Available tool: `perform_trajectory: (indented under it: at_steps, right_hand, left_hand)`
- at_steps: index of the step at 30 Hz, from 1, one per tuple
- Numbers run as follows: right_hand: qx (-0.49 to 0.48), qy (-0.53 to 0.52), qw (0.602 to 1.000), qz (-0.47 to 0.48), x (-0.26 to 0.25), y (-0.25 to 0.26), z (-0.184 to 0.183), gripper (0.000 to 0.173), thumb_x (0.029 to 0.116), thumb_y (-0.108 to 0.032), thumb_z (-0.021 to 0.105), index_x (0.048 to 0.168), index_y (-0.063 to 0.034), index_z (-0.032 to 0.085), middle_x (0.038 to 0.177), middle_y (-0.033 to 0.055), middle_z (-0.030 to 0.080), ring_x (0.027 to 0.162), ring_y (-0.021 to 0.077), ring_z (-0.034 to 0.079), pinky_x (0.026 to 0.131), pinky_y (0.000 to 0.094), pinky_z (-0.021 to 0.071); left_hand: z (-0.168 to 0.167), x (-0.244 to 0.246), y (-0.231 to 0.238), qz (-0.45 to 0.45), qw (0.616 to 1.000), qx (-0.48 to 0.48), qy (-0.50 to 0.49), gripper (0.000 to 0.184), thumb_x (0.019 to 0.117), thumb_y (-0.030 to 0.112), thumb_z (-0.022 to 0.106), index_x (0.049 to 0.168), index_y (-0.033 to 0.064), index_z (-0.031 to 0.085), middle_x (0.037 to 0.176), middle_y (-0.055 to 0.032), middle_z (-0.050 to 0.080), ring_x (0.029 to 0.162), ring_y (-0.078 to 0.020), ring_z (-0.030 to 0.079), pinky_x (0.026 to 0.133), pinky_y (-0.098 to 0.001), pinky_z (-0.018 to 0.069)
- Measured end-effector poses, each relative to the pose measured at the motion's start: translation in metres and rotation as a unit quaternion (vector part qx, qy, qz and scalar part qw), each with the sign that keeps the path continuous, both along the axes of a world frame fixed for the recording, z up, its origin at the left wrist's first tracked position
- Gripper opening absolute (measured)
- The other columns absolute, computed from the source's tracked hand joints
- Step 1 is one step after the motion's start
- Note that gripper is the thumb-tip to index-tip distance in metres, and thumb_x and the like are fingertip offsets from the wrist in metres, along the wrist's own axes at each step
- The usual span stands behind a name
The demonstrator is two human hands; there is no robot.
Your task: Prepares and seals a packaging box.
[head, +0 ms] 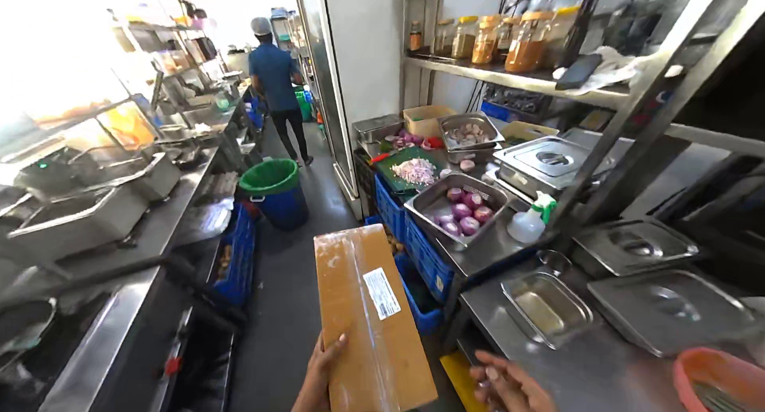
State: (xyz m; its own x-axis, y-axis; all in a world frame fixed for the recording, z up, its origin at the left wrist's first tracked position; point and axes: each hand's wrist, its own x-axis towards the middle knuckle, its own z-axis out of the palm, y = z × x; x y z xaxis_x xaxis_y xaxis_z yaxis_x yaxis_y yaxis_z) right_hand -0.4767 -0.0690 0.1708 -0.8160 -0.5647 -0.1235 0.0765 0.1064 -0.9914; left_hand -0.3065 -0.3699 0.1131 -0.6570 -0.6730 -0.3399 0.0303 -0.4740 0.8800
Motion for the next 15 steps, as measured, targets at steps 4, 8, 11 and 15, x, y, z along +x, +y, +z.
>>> perform_trajectory:
  at_steps: [4, 8, 11, 15]
  right_hand:
    - [0.009, 0.109, 0.994, 0.027, -0.139, -0.145, 0.061, 0.028, 0.1056, -0.019, 0.052, 0.125, -0.0066, 0.068, 0.100, 0.0061, 0.076, 0.078, 0.0200, 0.074, 0.066, 0.0360, 0.0646]
    - [0.077, 0.205, 0.974, 0.063, -0.310, -0.338, 0.089, 0.029, 0.1081, -0.028, 0.052, 0.128, -0.0132, 0.068, 0.097, 0.0077, 0.075, 0.075, 0.0204, 0.074, 0.069, 0.0411, 0.0637]
    - [0.157, 0.237, 0.954, 0.096, -0.442, -0.493, 0.055, 0.036, 0.1073, -0.033, 0.050, 0.136, -0.0163, 0.065, 0.109, 0.0158, 0.073, 0.087, 0.0315, 0.073, 0.080, 0.0561, 0.0596]
    - [0.258, 0.268, 0.921, 0.114, -0.547, -0.658, -0.006, 0.047, 0.1061, -0.042, 0.051, 0.145, -0.0152, 0.057, 0.121, 0.0263, 0.067, 0.101, 0.0452, 0.068, 0.087, 0.0660, 0.0522]
  left_hand:
    - [-0.001, -0.076, -0.094, 0.018, 0.999, -0.032, 0.016, 0.057, 0.1014, 0.024, 0.052, 0.151, 0.0041, 0.033, 0.112, -0.0156, 0.071, 0.094, -0.0226, 0.074, 0.081, -0.0429, 0.0639]
    - [0.010, -0.166, -0.188, 0.067, 0.994, -0.090, -0.012, 0.058, 0.0976, 0.023, 0.055, 0.149, 0.0019, 0.036, 0.111, -0.0121, 0.071, 0.092, -0.0173, 0.073, 0.079, -0.0372, 0.0640]
    - [0.026, -0.224, -0.249, 0.090, 0.990, -0.104, -0.014, 0.065, 0.0940, 0.025, 0.063, 0.149, 0.0008, 0.037, 0.112, -0.0168, 0.071, 0.092, -0.0233, 0.075, 0.077, -0.0407, 0.0652]
    - [0.045, -0.281, -0.326, 0.105, 0.991, -0.086, -0.014, 0.072, 0.0922, 0.025, 0.064, 0.153, 0.0019, 0.032, 0.118, -0.0175, 0.069, 0.097, -0.0255, 0.073, 0.080, -0.0416, 0.0644]
